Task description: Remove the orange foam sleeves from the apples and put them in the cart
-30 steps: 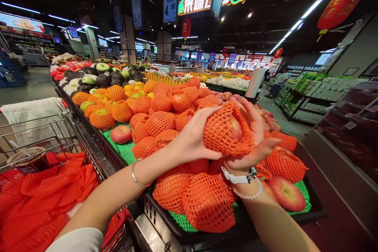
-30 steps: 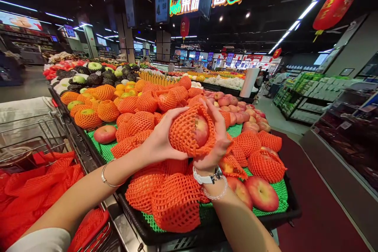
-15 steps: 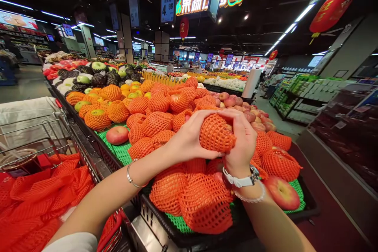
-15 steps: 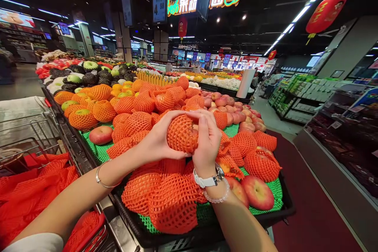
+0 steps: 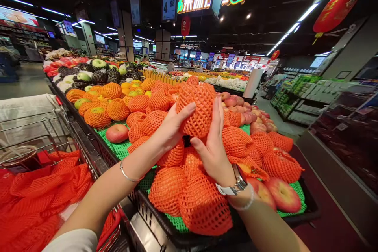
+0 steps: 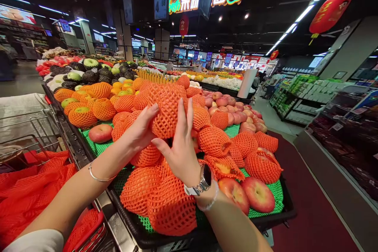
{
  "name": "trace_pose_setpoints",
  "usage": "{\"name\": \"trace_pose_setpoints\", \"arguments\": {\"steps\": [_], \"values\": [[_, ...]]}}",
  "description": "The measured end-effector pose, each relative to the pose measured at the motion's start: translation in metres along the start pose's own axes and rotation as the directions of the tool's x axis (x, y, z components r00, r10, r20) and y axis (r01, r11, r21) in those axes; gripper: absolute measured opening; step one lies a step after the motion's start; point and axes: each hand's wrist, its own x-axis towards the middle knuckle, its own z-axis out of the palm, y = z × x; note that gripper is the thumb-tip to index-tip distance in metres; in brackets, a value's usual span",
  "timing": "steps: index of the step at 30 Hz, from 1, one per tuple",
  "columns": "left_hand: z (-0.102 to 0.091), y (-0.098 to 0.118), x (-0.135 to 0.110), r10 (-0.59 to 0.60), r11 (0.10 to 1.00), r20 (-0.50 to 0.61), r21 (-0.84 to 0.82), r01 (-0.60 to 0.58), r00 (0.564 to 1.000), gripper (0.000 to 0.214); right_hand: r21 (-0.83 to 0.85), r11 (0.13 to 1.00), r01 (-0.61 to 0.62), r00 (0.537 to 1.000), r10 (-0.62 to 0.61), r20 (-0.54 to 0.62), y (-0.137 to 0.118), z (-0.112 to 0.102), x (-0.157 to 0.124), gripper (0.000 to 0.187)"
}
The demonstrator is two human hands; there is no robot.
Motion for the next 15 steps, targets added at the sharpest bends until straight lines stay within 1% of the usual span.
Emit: {"name": "trace_pose_setpoints", "arguments": {"steps": [1, 2, 5, 7, 9, 11, 15], "values": [[0.0, 0.001, -0.002, -0.004, 1.0, 0.013, -0.018, 0.004, 1.0, 0.057, -0.059, 0.998, 0.001, 0.999, 0.001, 0.034, -0.002, 0.0, -0.001, 0.088], [0.001, 0.002, -0.004, -0.018, 0.999, 0.037, -0.037, 0.019, 0.999, 0.059, -0.09, 0.996, 0.002, 0.999, 0.002, 0.045, -0.003, -0.001, -0.001, 0.09], [0.004, 0.004, -0.009, -0.1, 0.989, 0.109, -0.094, 0.11, 0.989, 0.064, -0.092, 0.996, -0.006, 1.0, 0.008, 0.016, -0.004, -0.003, -0.002, 0.092], [0.008, 0.004, -0.011, -0.134, 0.982, 0.083, -0.119, 0.143, 0.987, 0.059, -0.1, 0.995, 0.002, 1.0, -0.003, -0.012, -0.003, -0.004, -0.001, 0.091], [0.011, 0.003, -0.012, -0.131, 0.982, 0.025, -0.133, 0.133, 0.991, 0.051, -0.129, 0.991, 0.02, 0.999, -0.024, -0.027, -0.003, -0.003, -0.002, 0.092], [0.014, 0.001, -0.011, -0.116, 0.984, -0.011, -0.14, 0.113, 0.993, 0.045, -0.129, 0.991, 0.026, 0.999, -0.03, -0.029, -0.003, -0.002, -0.002, 0.092], [0.012, 0.001, -0.008, -0.091, 0.982, -0.012, -0.167, 0.088, 0.996, 0.046, -0.05, 0.999, 0.013, 1.0, -0.013, -0.002, -0.001, -0.004, -0.002, 0.081]]}}
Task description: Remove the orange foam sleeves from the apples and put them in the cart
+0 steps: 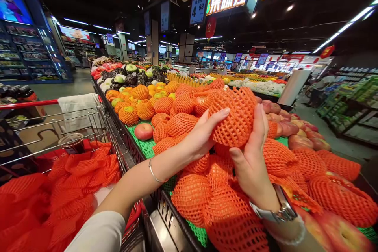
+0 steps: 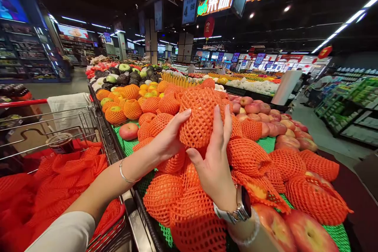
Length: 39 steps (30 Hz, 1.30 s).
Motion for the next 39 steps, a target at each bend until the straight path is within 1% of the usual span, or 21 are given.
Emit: {"name": "trace_pose_setpoints", "arguments": {"steps": [5, 7, 9, 10, 11, 12, 14, 15, 16, 19, 20, 22, 24, 26, 29, 31, 33, 35, 36, 37, 39], "values": [[-0.007, 0.003, 0.005, 0.003, 0.998, 0.06, 0.064, -0.007, 0.998, 0.065, 0.037, 0.999, -0.018, 0.998, 0.016, 0.063, 0.0, -0.006, 0.003, 0.075], [-0.01, 0.005, 0.008, 0.068, 0.982, 0.053, 0.175, -0.076, 0.996, 0.069, 0.103, 0.994, -0.033, 0.995, 0.023, 0.096, -0.002, -0.007, 0.004, 0.074], [-0.014, 0.009, 0.01, 0.204, 0.913, 0.059, 0.35, -0.212, 0.977, 0.072, 0.225, 0.971, -0.083, 0.993, 0.062, 0.095, -0.004, -0.007, 0.004, 0.075], [-0.017, 0.011, 0.011, 0.308, 0.831, 0.084, 0.461, -0.311, 0.948, 0.076, 0.3, 0.947, -0.115, 0.993, 0.097, 0.074, -0.005, -0.006, 0.004, 0.077], [-0.02, 0.012, 0.012, 0.422, 0.706, 0.138, 0.57, -0.42, 0.896, 0.081, 0.384, 0.912, -0.141, 0.99, 0.135, 0.041, -0.005, -0.006, 0.004, 0.08], [-0.022, 0.014, 0.012, 0.522, 0.546, 0.22, 0.657, -0.52, 0.824, 0.085, 0.471, 0.868, -0.16, 0.984, 0.177, 0.007, -0.005, -0.005, 0.004, 0.082], [-0.027, 0.016, 0.012, 0.612, 0.235, 0.404, 0.728, -0.644, 0.68, 0.088, 0.62, 0.761, -0.193, 0.966, 0.257, -0.014, -0.005, -0.004, 0.005, 0.083], [-0.028, 0.017, 0.012, 0.615, 0.129, 0.472, 0.73, -0.672, 0.631, 0.087, 0.671, 0.712, -0.208, 0.96, 0.281, 0.0, -0.004, -0.004, 0.006, 0.085], [-0.029, 0.017, 0.011, 0.606, 0.062, 0.519, 0.725, -0.686, 0.603, 0.086, 0.703, 0.675, -0.223, 0.956, 0.291, 0.024, -0.004, -0.004, 0.007, 0.091], [-0.029, 0.013, 0.011, 0.549, -0.02, 0.598, 0.707, -0.707, 0.583, 0.084, 0.705, 0.664, -0.248, 0.956, 0.284, 0.07, -0.002, -0.003, 0.009, 0.121], [-0.028, 0.011, 0.012, 0.529, -0.039, 0.628, 0.69, -0.723, 0.57, 0.082, 0.689, 0.679, -0.255, 0.954, 0.291, 0.067, -0.002, -0.002, 0.01, 0.126], [-0.027, 0.005, 0.012, 0.488, -0.077, 0.68, 0.658, -0.749, 0.548, 0.076, 0.619, 0.729, -0.293, 0.939, 0.34, 0.044, 0.0, 0.0, 0.01, 0.121], [-0.026, 0.0, 0.013, 0.454, -0.09, 0.696, 0.657, -0.748, 0.557, 0.07, 0.524, 0.781, -0.341, 0.917, 0.4, 0.0, 0.001, 0.003, 0.009, 0.107], [-0.026, -0.001, 0.012, 0.409, -0.053, 0.695, 0.665, -0.745, 0.591, 0.073, 0.474, 0.804, -0.359, 0.904, 0.426, -0.039, 0.002, 0.004, 0.01, 0.098], [-0.025, 0.007, 0.008, 0.269, 0.124, 0.676, 0.682, -0.721, 0.686, 0.092, 0.481, 0.798, -0.363, 0.898, 0.438, -0.048, 0.005, -0.001, 0.015, 0.092], [-0.025, 0.019, 0.005, 0.157, 0.274, 0.632, 0.71, -0.649, 0.758, 0.095, 0.399, 0.849, -0.346, 0.915, 0.4, -0.058, 0.008, -0.014, 0.02, 0.086], [-0.028, 0.033, 0.004, 0.15, 0.41, 0.563, 0.713, -0.569, 0.813, 0.084, 0.235, 0.933, -0.274, 0.959, 0.283, -0.003, 0.011, -0.031, 0.024, 0.081], [-0.033, 0.045, 0.007, 0.248, 0.485, 0.464, 0.701, -0.523, 0.851, 0.073, 0.081, 0.984, -0.156, 0.972, 0.138, 0.191, 0.011, -0.048, 0.025, 0.076], [-0.037, 0.05, 0.01, 0.31, 0.486, 0.416, 0.704, -0.519, 0.855, 0.07, 0.027, 0.994, -0.103, 0.941, 0.088, 0.326, 0.01, -0.055, 0.024, 0.076], [-0.041, 0.053, 0.013, 0.363, 0.463, 0.383, 0.717, -0.521, 0.85, 0.069, -0.021, 0.998, -0.066, 0.885, 0.068, 0.461, 0.008, -0.061, 0.021, 0.075], [-0.049, 0.055, 0.018, 0.42, 0.385, 0.354, 0.764, -0.518, 0.836, 0.066, -0.133, 0.991, -0.027, 0.737, 0.109, 0.667, 0.004, -0.068, 0.014, 0.073]]}}
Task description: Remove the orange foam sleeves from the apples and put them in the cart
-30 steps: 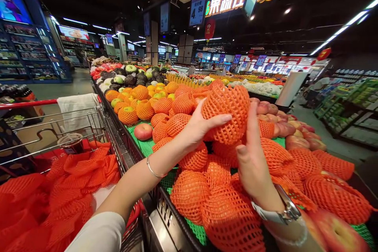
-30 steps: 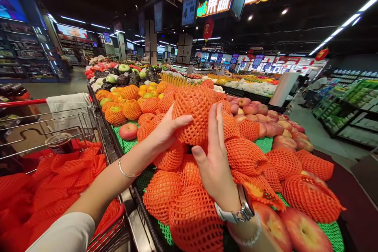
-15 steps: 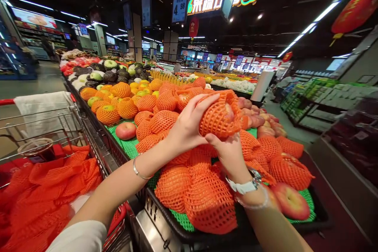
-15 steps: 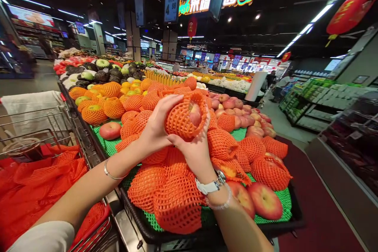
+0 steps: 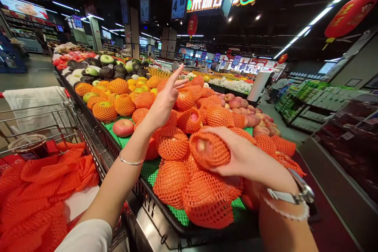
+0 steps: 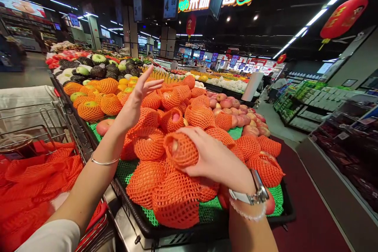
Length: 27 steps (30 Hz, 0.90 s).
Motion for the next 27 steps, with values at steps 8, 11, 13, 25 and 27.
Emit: {"name": "trace_pose_setpoints", "arguments": {"steps": [8, 11, 13, 25, 27], "values": [[0.011, -0.012, -0.003, -0.023, 0.985, -0.027, 0.168, 0.027, 0.999, 0.048, -0.141, 0.987, -0.08, 0.982, 0.102, 0.156, 0.012, 0.007, -0.008, 0.094], [0.014, -0.016, -0.001, -0.015, 0.986, -0.073, 0.163, 0.027, 0.997, 0.044, -0.129, 0.991, -0.04, 0.993, 0.054, 0.105, 0.011, 0.011, -0.003, 0.094], [0.014, -0.02, 0.001, 0.002, 0.989, -0.12, 0.144, 0.015, 0.993, 0.043, -0.124, 0.992, 0.01, 0.995, 0.003, 0.104, 0.004, 0.014, -0.001, 0.085], [0.012, -0.037, 0.005, 0.083, 0.989, -0.268, 0.143, -0.045, 0.96, 0.049, 0.001, 0.997, 0.081, 0.991, -0.081, 0.103, 0.0, 0.006, -0.006, 0.08], [0.01, -0.038, 0.006, 0.094, 0.989, -0.277, 0.133, -0.059, 0.956, 0.05, 0.026, 0.995, 0.093, 0.989, -0.095, 0.11, -0.001, 0.003, -0.005, 0.079]]}}
